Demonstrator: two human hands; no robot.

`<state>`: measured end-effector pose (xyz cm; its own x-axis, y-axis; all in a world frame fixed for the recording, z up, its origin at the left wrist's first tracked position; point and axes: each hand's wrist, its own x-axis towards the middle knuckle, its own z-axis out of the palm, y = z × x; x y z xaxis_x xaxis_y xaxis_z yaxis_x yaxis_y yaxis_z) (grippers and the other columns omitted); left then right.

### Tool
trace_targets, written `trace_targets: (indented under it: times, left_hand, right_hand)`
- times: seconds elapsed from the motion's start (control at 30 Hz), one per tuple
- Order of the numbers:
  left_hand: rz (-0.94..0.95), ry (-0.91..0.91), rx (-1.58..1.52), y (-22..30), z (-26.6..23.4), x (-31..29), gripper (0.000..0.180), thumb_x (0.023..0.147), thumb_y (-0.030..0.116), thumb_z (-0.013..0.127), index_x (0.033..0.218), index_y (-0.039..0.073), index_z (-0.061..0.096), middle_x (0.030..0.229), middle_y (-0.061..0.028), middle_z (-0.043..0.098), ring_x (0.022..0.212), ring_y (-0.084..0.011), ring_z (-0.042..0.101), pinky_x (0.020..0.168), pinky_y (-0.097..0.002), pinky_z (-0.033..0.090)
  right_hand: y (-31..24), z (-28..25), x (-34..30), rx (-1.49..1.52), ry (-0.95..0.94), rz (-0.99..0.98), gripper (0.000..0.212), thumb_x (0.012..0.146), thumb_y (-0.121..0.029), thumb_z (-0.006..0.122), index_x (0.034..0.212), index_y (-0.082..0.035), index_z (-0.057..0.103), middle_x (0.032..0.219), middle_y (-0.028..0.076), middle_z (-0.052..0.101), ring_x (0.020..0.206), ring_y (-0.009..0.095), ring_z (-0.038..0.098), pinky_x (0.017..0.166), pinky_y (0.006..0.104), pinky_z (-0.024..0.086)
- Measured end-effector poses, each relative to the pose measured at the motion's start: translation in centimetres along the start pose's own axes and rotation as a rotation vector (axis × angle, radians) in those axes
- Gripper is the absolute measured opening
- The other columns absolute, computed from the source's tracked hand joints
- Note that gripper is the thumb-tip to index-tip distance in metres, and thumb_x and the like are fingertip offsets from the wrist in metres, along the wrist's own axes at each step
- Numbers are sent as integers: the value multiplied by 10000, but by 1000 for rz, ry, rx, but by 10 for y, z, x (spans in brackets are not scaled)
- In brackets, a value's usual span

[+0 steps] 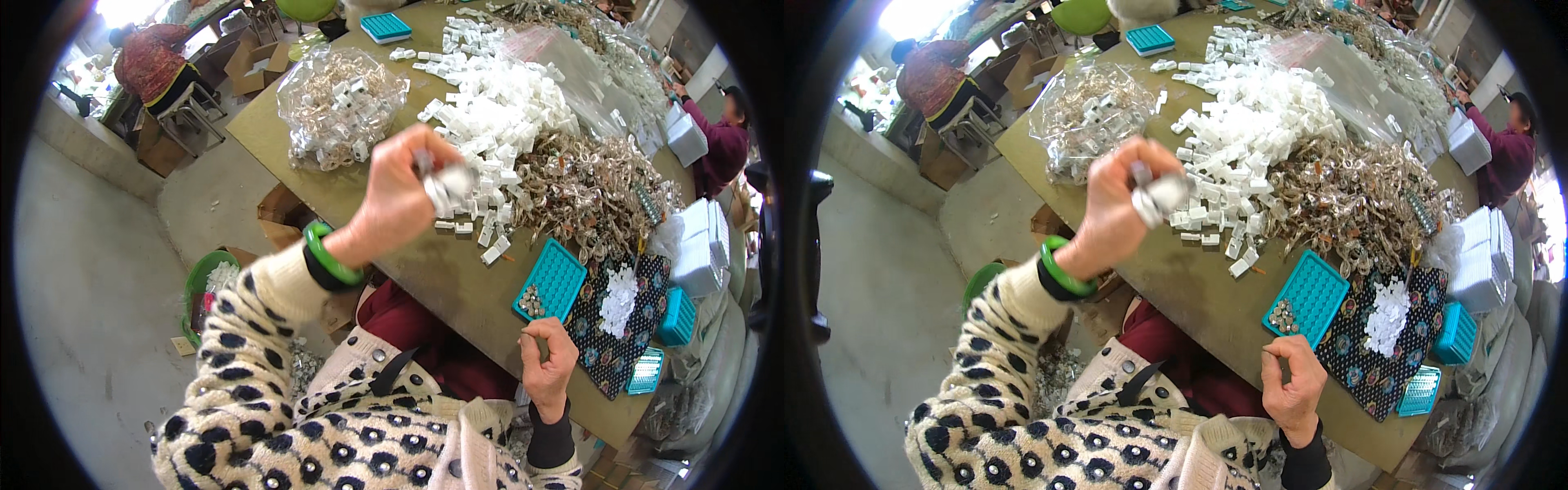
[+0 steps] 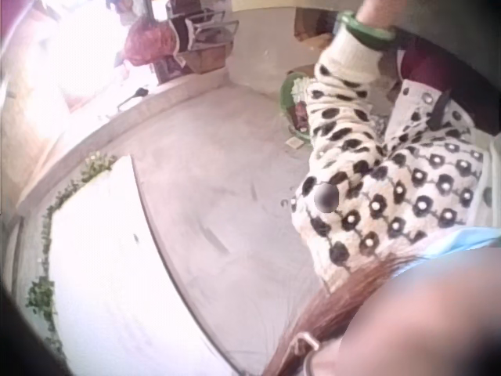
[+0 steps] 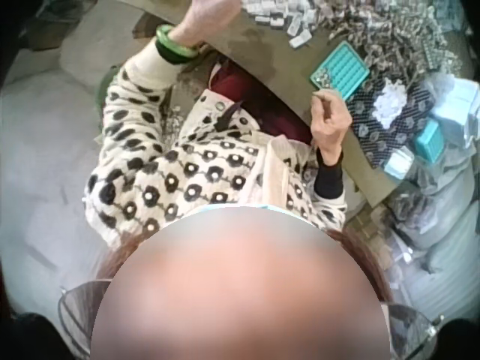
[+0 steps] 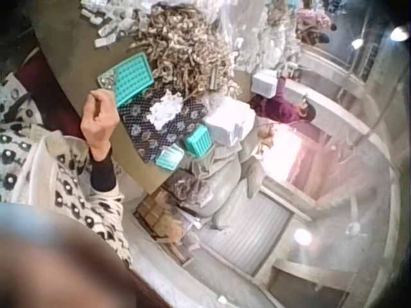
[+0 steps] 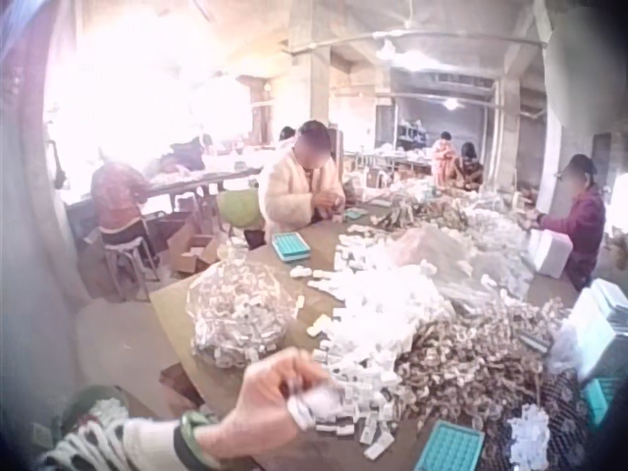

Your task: The person repeatedly picks small white plastic housings and metal contacts from a table, inserts the contacts into the housings, and places the assembled units into a clear plastic bag. The person also handles a blue tray of contacts and a bag of finished assemblies.

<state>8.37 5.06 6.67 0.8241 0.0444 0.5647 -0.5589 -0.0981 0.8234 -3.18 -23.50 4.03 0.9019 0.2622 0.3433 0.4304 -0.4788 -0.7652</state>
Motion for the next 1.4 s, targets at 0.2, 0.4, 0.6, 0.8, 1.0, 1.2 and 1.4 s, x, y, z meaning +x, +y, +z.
trace_targets:
  times: [0.2,0.4,0.6,0.8,1.0,1.2,1.4]
  left_hand:
    - [161,-44,662,-25,-90,98,173,828,8,662,1000,21,657,900,-67,660,778,-128,625,732,-295,515]
    - [315,-340,1058,-31,-147,96,264,763,-65,589,1005,-5,678,1036,-149,694,896,-291,656,832,-349,492]
    - [116,87,1035,-14,-162,85,224,773,34,602,972,47,706,993,-103,681,925,-324,648,818,-385,499]
    - [-202,271,1209,-19,-197,70,258,798,176,679,1035,77,681,953,-121,645,899,-286,640,780,-409,485]
    - [-425,220,989,-21,-200,55,399,808,230,691,1163,63,616,668,-92,628,658,-237,617,654,-380,462]
    - [-503,237,626,-15,-194,44,407,837,69,610,1234,7,549,600,-74,567,548,-140,537,551,-330,439]
    - [-439,260,484,-16,-196,37,316,842,-66,527,1141,-1,607,836,-34,651,543,-70,505,517,-225,434]
  right_hand:
    - [4,-7,-8,11,4,71,43,835,29,620,852,3,590,778,91,598,664,169,579,616,286,462]
    - [1,-14,13,-6,-118,-27,97,795,48,657,852,1,594,776,128,619,648,247,605,594,309,485]
    - [-6,-2,95,-7,-323,-142,58,815,36,621,814,-13,590,718,95,588,589,211,572,545,305,445]
    - [-8,53,239,-18,-334,-152,208,877,-125,626,763,30,549,598,115,538,527,178,489,523,335,400]
    - [-11,144,360,-137,-385,-197,382,926,-299,578,658,-29,542,555,11,510,509,106,476,472,281,402]
    - [-5,214,430,-73,-494,20,466,898,-381,604,693,36,571,553,101,565,466,201,591,422,336,491]
    - [15,227,443,451,-620,116,149,792,-103,604,669,-32,559,561,36,518,387,135,496,306,314,357]
